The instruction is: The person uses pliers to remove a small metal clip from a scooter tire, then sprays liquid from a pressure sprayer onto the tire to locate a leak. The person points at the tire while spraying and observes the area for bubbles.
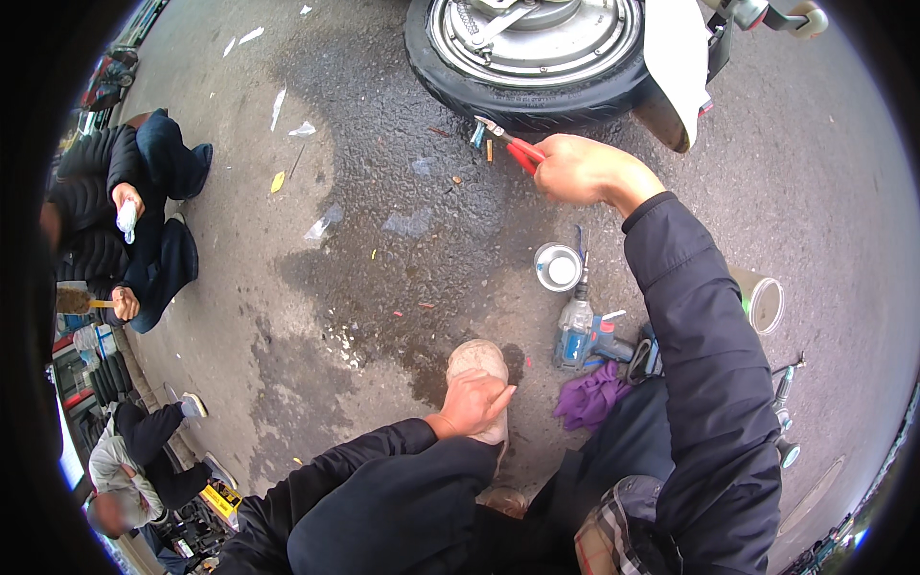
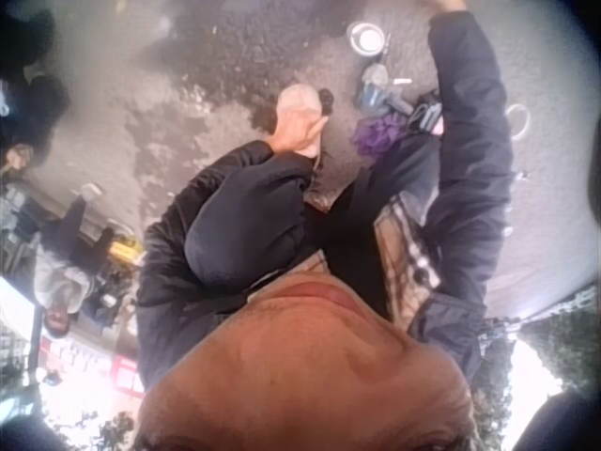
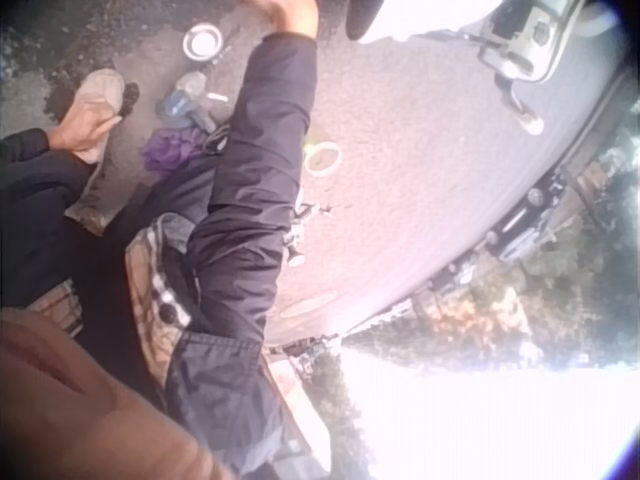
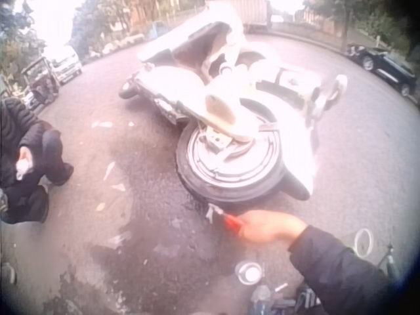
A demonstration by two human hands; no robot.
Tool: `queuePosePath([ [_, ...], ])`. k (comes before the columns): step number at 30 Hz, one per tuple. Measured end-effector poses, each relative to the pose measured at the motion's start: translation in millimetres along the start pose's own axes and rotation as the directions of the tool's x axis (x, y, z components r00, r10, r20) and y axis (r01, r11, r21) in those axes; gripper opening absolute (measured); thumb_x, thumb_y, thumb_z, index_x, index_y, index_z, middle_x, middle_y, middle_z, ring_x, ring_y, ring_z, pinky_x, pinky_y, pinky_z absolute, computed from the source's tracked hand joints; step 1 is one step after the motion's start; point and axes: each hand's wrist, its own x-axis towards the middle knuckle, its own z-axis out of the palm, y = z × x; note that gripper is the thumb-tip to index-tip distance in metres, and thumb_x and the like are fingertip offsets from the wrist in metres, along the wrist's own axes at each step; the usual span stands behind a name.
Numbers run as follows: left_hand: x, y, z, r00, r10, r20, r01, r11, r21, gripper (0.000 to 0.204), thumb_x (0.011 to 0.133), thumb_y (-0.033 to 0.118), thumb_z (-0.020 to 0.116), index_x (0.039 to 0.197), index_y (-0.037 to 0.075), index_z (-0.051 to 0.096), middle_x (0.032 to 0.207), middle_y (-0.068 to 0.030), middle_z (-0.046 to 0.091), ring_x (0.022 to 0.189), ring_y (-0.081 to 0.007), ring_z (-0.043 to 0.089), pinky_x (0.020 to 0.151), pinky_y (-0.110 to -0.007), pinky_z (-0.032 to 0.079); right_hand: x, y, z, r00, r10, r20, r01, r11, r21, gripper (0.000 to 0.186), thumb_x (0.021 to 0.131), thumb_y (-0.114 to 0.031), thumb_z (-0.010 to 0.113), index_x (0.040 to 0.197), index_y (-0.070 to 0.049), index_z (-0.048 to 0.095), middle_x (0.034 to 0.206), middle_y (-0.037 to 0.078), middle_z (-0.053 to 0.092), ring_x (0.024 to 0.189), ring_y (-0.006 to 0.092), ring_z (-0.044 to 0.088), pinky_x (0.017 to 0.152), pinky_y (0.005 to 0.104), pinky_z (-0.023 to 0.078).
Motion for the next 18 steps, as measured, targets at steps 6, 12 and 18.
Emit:
queuePosePath([
  [6, 0.7, 1.6, -1.0, 1.0, 0.009, -0.007, -0.009, 1.0, 0.013, 0.038, 0.096, 0.023, 0.068, 0.064, 0.009, 0.052, 0.065, -0.011, 0.058, 0.067, -0.0342, 0.06, 0.068, -0.045, 0.048, 6.2, 6.3, -0.9, 1.0, 0.016, 0.006, -0.016, 0.998, -0.068, 0.018, 0.092, -0.02, 0.062, 0.088, -0.002, 0.061, 0.069, 0.003, 0.057, 0.063, 0.0144, 0.051, 0.062, 0.0336, 0.043],
  [12, -0.2, 0.8, -0.6, 1.0, 0.01, -0.006, -0.01, 1.0, 0.016, 0.038, 0.095, 0.022, 0.069, 0.064, 0.009, 0.053, 0.066, -0.0109, 0.059, 0.067, -0.0341, 0.06, 0.068, -0.045, 0.048, 10.3, 12.6, 10.2, 0.993, 0.104, -0.053, -0.093, 0.977, 0.19, 0.035, 0.103, -0.035, 0.064, 0.085, -0.005, 0.062, 0.066, -0.001, 0.054, 0.058, 0.009, 0.047, 0.055, 0.0282, 0.039],
  [18, -0.1, 0.4, 0.2, 1.0, 0.011, -0.005, -0.011, 1.0, 0.018, 0.038, 0.095, 0.022, 0.069, 0.064, 0.009, 0.053, 0.066, -0.0107, 0.059, 0.068, -0.034, 0.06, 0.068, -0.044, 0.048, 7.7, 10.6, 27.4, 0.956, 0.119, -0.27, -0.11, 0.993, 0.048, 0.044, 0.098, -0.04, 0.065, 0.105, 0.003, 0.073, 0.089, 0.021, 0.072, 0.082, 0.0339, 0.071, 0.079, 0.0434, 0.053],
])
